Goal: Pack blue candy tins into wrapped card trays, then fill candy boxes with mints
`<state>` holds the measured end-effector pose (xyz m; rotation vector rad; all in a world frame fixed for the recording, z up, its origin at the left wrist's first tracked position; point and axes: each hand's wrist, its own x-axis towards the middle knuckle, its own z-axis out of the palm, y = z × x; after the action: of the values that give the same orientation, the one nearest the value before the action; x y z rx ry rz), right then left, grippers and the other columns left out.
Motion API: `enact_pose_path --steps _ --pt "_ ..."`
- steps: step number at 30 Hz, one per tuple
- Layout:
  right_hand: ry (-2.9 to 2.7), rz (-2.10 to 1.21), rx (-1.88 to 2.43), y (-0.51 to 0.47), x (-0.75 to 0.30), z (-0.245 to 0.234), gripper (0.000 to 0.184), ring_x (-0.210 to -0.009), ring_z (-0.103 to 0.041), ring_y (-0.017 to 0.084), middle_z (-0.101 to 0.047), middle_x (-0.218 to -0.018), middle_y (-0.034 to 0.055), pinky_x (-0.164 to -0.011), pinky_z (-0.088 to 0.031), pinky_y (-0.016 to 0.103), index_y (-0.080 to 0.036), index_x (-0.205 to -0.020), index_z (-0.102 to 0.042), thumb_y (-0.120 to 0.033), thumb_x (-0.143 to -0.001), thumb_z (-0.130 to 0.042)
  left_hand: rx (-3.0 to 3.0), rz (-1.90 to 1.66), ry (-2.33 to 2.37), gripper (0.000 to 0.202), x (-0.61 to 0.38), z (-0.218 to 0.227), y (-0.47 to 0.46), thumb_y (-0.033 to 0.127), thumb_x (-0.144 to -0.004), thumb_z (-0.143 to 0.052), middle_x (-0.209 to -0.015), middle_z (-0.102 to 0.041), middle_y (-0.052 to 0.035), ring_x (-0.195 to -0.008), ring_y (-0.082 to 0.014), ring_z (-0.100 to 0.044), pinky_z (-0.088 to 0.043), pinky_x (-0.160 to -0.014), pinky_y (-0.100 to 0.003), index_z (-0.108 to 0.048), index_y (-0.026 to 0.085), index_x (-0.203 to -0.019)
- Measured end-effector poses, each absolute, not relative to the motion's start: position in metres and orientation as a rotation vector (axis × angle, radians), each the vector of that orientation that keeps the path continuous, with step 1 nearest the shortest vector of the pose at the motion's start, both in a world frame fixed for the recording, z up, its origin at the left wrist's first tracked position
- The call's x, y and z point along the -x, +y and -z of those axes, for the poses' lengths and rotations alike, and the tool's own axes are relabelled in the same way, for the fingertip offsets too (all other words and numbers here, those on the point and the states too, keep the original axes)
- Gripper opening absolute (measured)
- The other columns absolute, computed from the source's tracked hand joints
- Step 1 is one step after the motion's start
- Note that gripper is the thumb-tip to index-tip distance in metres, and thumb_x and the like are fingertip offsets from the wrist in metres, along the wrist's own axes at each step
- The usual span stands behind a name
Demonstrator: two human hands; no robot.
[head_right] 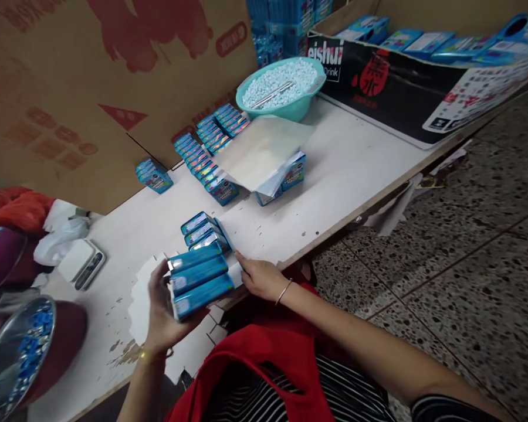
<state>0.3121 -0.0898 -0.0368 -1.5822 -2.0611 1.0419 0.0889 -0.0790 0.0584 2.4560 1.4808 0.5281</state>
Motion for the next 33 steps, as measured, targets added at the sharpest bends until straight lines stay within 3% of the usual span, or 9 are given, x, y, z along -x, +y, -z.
enact_pose_path --steps 3,9,14,18,23,25,29,31,33 --pt "-2.072 -1.04 1.518 -0.089 -0.314 0.036 0.06 -0.104 -0.061 0.022 -0.06 -0.124 0.0158 -0.084 -0.044 0.032 -0.009 -0.148 -0.018 -0.022 -0.092 -0.033 -2.521 -0.509 1.346 0.093 -0.109 -0.054 -0.069 0.043 -0.066 -0.07 -0.132 -0.036 -0.0126 -0.125 -0.0302 -0.04 -0.04 -0.101 -0.046 -0.021 0.027 -0.144" --pt "-2.114 -1.012 1.374 -0.095 -0.324 0.031 0.065 -0.097 -0.061 0.02 -0.059 -0.126 0.0112 -0.083 -0.045 0.033 -0.016 -0.151 -0.003 -0.021 -0.093 -0.031 -2.71 -0.002 1.485 0.091 -0.123 -0.07 -0.062 0.044 -0.063 -0.071 -0.131 -0.04 -0.0158 -0.12 -0.0362 -0.041 -0.039 -0.092 -0.051 -0.031 0.027 -0.143" --pt "-2.189 -0.942 1.421 -0.101 -0.321 0.03 0.055 -0.094 -0.059 0.021 -0.062 -0.113 0.0123 -0.081 -0.045 0.033 -0.015 -0.148 -0.022 -0.029 -0.095 -0.032 -2.728 0.233 1.544 0.091 -0.138 -0.075 -0.058 0.045 -0.064 -0.07 -0.14 -0.036 -0.0143 -0.125 -0.0389 -0.037 -0.037 -0.094 -0.055 -0.03 0.032 -0.144" --pt "-2.205 -0.879 1.475 -0.103 -0.311 0.031 0.058 -0.09 -0.06 0.021 -0.062 -0.109 0.0131 -0.079 -0.046 0.034 -0.013 -0.15 -0.013 -0.023 -0.095 -0.029 -2.801 0.294 1.446 0.09 -0.144 -0.061 -0.056 0.05 -0.069 -0.066 -0.154 -0.02 -0.0138 -0.14 -0.0423 -0.014 -0.017 -0.107 -0.064 -0.027 0.026 -0.147" --pt "-2.048 -0.919 1.378 -0.102 -0.318 0.029 0.064 -0.096 -0.061 0.021 -0.058 -0.125 0.0136 -0.081 -0.049 0.035 -0.013 -0.15 0.002 -0.023 -0.094 -0.028 -2.816 0.347 1.298 0.109 -0.138 -0.062 -0.058 0.064 -0.065 -0.064 -0.154 -0.017 -0.0219 -0.142 -0.0422 -0.011 -0.002 -0.109 -0.066 -0.017 0.014 -0.149" --pt "-1.96 -0.847 1.405 -0.098 -0.325 0.032 0.061 -0.096 -0.061 0.02 -0.059 -0.123 0.0119 -0.082 -0.05 0.034 -0.016 -0.15 -0.001 -0.022 -0.095 -0.026 -2.8 0.335 1.176 0.11 -0.131 -0.072 -0.046 0.069 -0.066 -0.061 -0.153 -0.021 -0.0211 -0.142 -0.0403 -0.014 -0.009 -0.109 -0.065 -0.014 0.016 -0.149" --pt "-1.822 -0.562 1.553 -0.088 -0.333 0.054 0.057 -0.103 -0.058 0.023 -0.059 -0.119 0.0139 -0.089 -0.047 0.039 -0.017 -0.15 -0.014 -0.03 -0.097 -0.031 -2.872 0.06 1.396 0.068 -0.119 -0.088 0.038 0.055 -0.088 -0.042 -0.15 -0.033 -0.0132 -0.141 -0.0292 -0.025 -0.019 -0.112 -0.055 -0.026 0.023 -0.146" --pt "-1.825 -0.397 1.611 -0.084 -0.331 0.067 0.056 -0.109 -0.055 0.026 -0.058 -0.122 0.0143 -0.092 -0.045 0.043 -0.019 -0.149 -0.021 -0.035 -0.097 -0.035 -2.929 -0.035 1.699 0.058 -0.115 -0.084 0.105 0.049 -0.09 -0.041 -0.147 -0.038 -0.0151 -0.14 -0.0311 -0.026 -0.015 -0.113 -0.055 -0.039 0.018 -0.139" --pt "-1.862 -0.24 1.622 -0.083 -0.328 0.077 0.056 -0.112 -0.055 0.026 -0.059 -0.124 0.0126 -0.093 -0.044 0.043 -0.021 -0.148 -0.026 -0.038 -0.096 -0.038 -2.942 0.176 1.882 0.062 -0.11 -0.071 0.175 0.047 -0.087 -0.047 -0.144 -0.041 -0.0197 -0.139 -0.0352 -0.025 -0.008 -0.113 -0.057 -0.043 0.01 -0.137"
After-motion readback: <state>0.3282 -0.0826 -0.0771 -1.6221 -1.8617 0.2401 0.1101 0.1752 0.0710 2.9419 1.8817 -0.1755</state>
